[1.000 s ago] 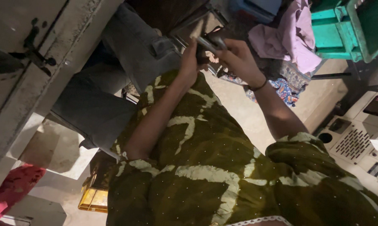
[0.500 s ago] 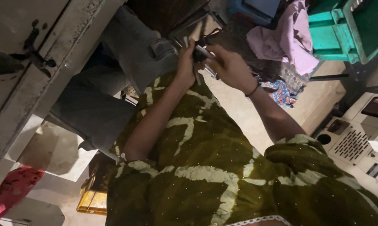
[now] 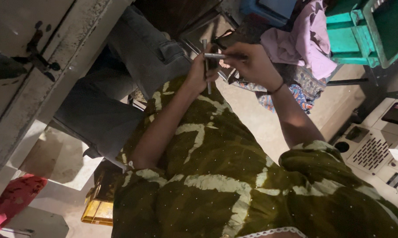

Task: The person opens a white appliance door and uses a metal tool to adjust internal components. They then wipe the exterior with a pink cloth and continue adjusting parts inside the appliance.

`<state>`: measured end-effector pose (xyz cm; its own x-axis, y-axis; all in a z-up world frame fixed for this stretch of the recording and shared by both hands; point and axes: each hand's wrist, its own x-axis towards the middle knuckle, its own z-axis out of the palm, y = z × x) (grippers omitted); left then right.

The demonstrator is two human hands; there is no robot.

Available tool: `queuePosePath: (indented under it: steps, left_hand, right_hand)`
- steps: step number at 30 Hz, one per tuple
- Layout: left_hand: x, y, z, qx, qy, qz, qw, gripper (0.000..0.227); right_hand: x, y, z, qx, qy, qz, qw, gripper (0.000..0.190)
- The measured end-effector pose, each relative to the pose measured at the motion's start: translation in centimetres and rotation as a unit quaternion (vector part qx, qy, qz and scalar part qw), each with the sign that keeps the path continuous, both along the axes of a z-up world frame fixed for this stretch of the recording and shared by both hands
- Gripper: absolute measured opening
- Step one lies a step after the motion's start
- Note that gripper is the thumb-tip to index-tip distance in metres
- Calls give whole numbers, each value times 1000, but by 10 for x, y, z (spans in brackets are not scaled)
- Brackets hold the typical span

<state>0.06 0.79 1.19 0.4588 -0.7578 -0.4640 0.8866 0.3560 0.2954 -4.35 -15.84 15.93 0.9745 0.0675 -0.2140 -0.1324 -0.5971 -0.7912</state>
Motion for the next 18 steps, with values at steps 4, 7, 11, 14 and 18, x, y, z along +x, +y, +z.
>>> queuePosePath:
  steps: [4,7,11,14,18]
  left_hand:
    - [2,1,4,5,-41,-55,998,51]
    - [4,1,11,37,-37,-65,996,49]
    - [6,2,19,31,-35,-53,998,44]
    - [5,1,21,54,-40,-55,996,40]
    - [4,1,16,19,-57,-52,997,45]
  right_hand:
    - [5,-1,4,-56,15,38,998,21]
    - [5,-3,2,-57,85,27,994,21]
    - [6,-5,-4,-30,88,30,995,22]
    - [4,-8,-9,47,85,39,995,21]
    - [2,-7,-19,-62,55,30,996,30]
